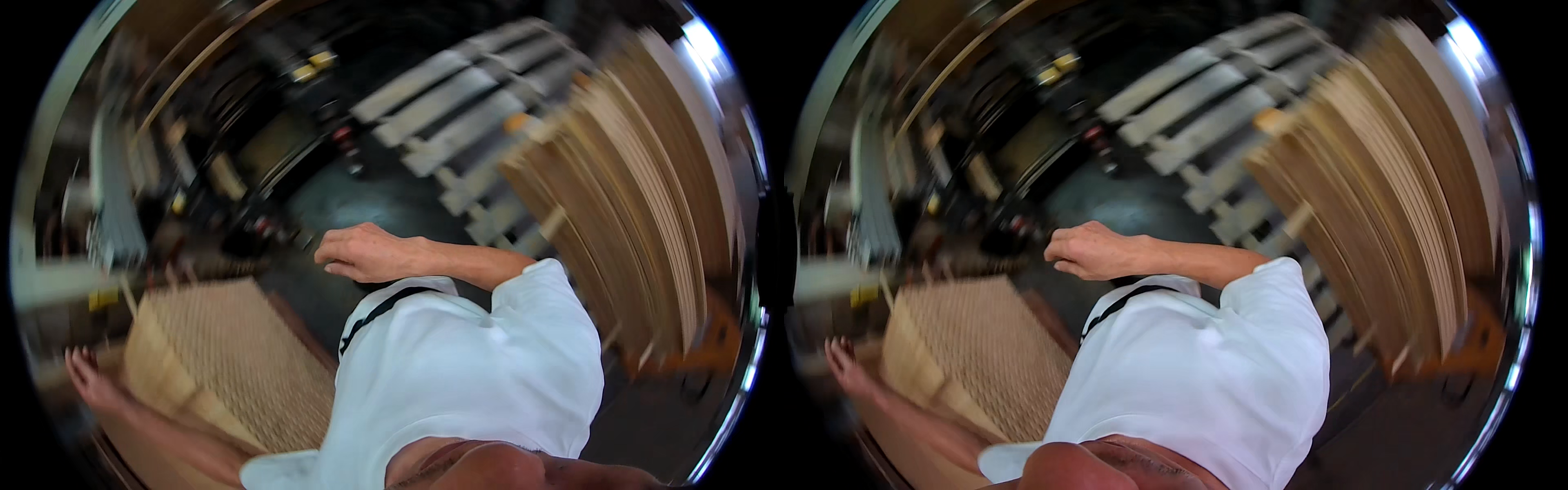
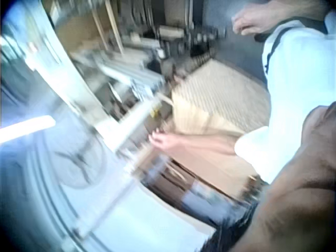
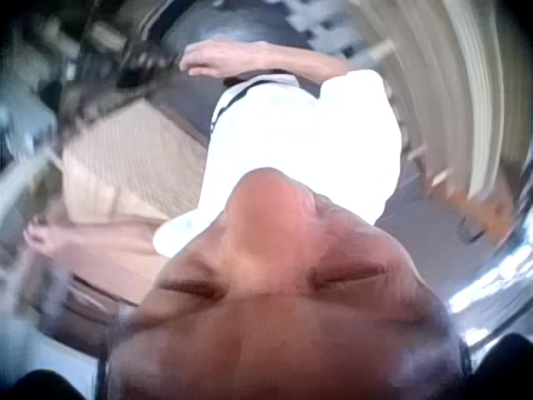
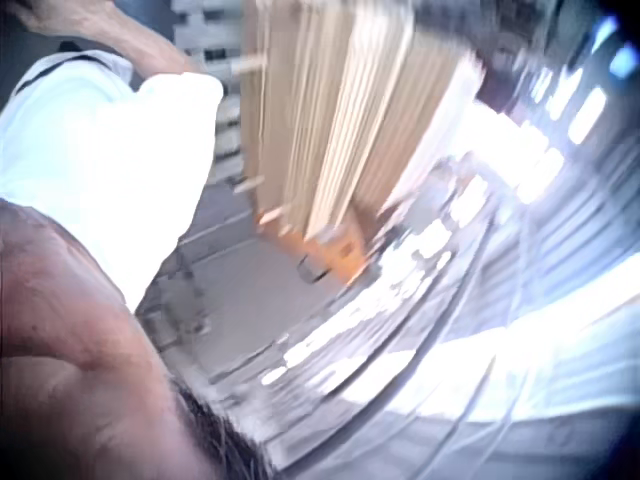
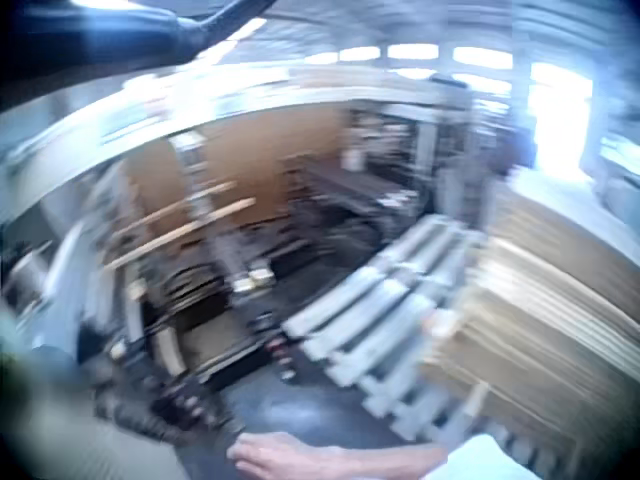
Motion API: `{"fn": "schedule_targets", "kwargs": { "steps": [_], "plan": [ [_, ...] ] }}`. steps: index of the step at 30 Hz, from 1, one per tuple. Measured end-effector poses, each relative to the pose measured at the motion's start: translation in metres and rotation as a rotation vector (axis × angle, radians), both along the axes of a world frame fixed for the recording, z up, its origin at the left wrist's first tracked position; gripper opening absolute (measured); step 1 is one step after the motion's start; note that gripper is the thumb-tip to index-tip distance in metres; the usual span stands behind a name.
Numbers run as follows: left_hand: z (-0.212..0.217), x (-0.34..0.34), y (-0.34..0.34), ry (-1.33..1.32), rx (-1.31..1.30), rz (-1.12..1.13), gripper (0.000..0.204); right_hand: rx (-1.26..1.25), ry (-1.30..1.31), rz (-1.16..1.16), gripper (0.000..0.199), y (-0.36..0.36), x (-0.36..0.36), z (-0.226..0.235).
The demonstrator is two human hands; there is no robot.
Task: The person repeatedly picks up thin wooden slats from a machine and stacks them on a nearby pile. The person handles the slats one at a time, placing them in a neat stack throughout the clip.
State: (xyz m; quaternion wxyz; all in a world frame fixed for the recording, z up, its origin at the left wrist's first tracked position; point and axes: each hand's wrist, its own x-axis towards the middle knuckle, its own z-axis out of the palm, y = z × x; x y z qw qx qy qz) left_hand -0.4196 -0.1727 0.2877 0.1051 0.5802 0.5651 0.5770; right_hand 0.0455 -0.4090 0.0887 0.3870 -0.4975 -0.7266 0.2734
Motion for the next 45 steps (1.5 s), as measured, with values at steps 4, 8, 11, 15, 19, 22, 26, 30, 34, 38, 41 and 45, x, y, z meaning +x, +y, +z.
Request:
{"fn": "schedule_targets", "kwargs": {
  "steps": [4, 8, 11, 15, 19, 22, 26, 30, 34, 38, 41, 45],
  "plan": [
    [0.024, 0.23, -0.11, -0.052, 0.215, -1.341, 0.027, 0.305, -0.106, -0.43, 0.024, -0.087, 0.103, 0.032],
    [0.075, 0.362, -0.175, -0.24, 0.201, -2.549, 0.006, 0.406, -0.508, -1.041, 0.02, -0.215, 0.172, 0.093],
    [0.082, 0.396, -0.232, -0.658, 0.349, -2.667, 0.01, 0.383, -0.916, -1.402, 0.024, -0.303, 0.234, 0.103],
    [0.085, 0.432, -0.247, -0.497, 0.436, -2.81, 0.011, 0.138, -1.263, -1.734, 0.033, -0.403, 0.298, 0.118],
    [0.094, 0.43, -0.251, -0.1, 0.581, -2.457, 0.012, -0.13, -1.306, -1.714, 0.039, -0.461, 0.345, 0.105],
    [0.105, 0.422, -0.247, 0.13, 0.557, -2.275, 0.013, -0.302, -0.745, -1.729, 0.037, -0.471, 0.35, 0.094],
    [0.083, 0.417, -0.212, -0.203, 0.897, -2.21, 0.017, -0.199, -0.989, -1.599, 0.037, -0.45, 0.359, 0.107],
    [0.082, 0.426, -0.179, -0.171, 0.811, -2.211, 0.02, -0.078, -1.121, -1.571, 0.038, -0.402, 0.345, 0.135],
    [0.069, 0.439, -0.114, -0.448, 0.69, -2.63, 0.016, 0.012, -1.123, -1.515, 0.037, -0.287, 0.317, 0.182],
    [0.007, 0.424, 0.031, -0.793, 0.467, -2.591, 0.015, 0.162, -1.147, -1.284, 0.039, -0.186, 0.282, 0.197],
    [-0.067, 0.423, 0.182, -0.62, -0.217, -1.93, 0.028, 0.042, -1.059, -1.204, 0.046, -0.082, 0.237, 0.194],
    [-0.201, 0.459, 0.396, 0.147, -0.416, -0.918, 0.042, -0.032, -0.881, -1.013, 0.052, 0.033, 0.202, 0.179]
  ]
}}
